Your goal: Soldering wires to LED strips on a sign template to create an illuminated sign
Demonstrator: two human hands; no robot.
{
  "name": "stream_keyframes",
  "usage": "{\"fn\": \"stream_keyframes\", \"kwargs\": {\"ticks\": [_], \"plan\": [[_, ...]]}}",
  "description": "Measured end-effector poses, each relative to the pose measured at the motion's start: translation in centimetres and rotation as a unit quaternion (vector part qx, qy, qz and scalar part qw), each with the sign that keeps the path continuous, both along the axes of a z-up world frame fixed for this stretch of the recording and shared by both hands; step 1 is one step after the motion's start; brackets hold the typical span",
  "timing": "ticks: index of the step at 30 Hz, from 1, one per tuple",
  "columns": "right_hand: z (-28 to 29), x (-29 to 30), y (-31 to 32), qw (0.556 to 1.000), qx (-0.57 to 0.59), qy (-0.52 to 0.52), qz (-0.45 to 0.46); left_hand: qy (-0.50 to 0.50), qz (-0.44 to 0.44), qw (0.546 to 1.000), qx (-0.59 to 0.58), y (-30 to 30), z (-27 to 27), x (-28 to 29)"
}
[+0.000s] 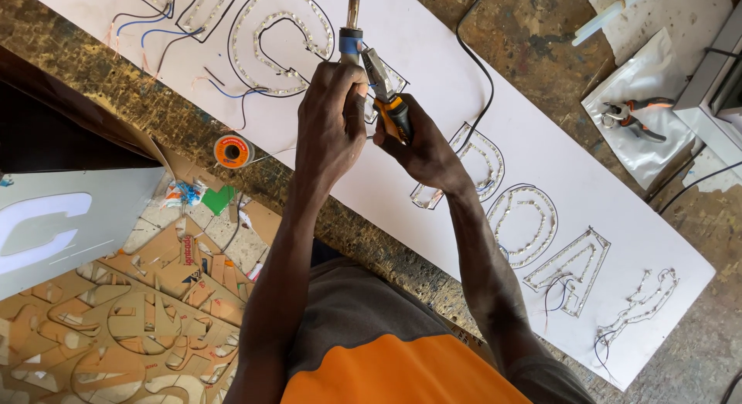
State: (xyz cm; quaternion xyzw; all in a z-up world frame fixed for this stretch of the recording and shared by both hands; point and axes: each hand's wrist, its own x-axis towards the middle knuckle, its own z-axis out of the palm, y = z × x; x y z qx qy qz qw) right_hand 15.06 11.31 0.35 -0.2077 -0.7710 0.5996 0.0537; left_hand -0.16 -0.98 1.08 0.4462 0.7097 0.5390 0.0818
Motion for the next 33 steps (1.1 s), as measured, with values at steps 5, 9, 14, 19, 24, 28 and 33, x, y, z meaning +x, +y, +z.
{"fn": "stream_keyframes", "kwargs": {"ticks": [5, 9, 14, 19, 24, 28, 33], "plan": [[-1.6, -0.1, -1.6, 0.988, 0.034, -0.077, -0.131, -0.005, -0.005, 1.000, -0.019, 0.1, -0.3, 0.4], [-1.6, 0.8, -1.8, 0.989, -0.018, 0.001, -0.145, -0.007, -0.014, 1.000, -0.002, -0.2, 0.0, 0.0], [-6.0, 1.6, 4.4, 0.942, 0.262, -0.007, -0.208, -0.052, -0.022, 0.997, 0.059, -0.6, 0.5, 0.1], [-8.4, 2.4, 9.4, 0.893, 0.392, -0.092, -0.203, -0.096, -0.004, 0.994, 0.050, -0.9, -0.6, -0.2], [-0.2, 2.5, 2.8, 0.922, 0.317, 0.115, -0.193, -0.252, 0.011, 0.955, 0.155, 1.5, -5.6, 0.6], [-0.9, 2.1, -5.0, 0.990, -0.003, 0.136, 0.030, -0.371, 0.027, 0.902, 0.220, 2.6, -5.2, 1.5], [-9.1, 1.0, -6.1, 0.958, -0.157, 0.227, -0.079, -0.382, -0.003, 0.906, 0.185, 1.0, 0.1, 3.8]]}}
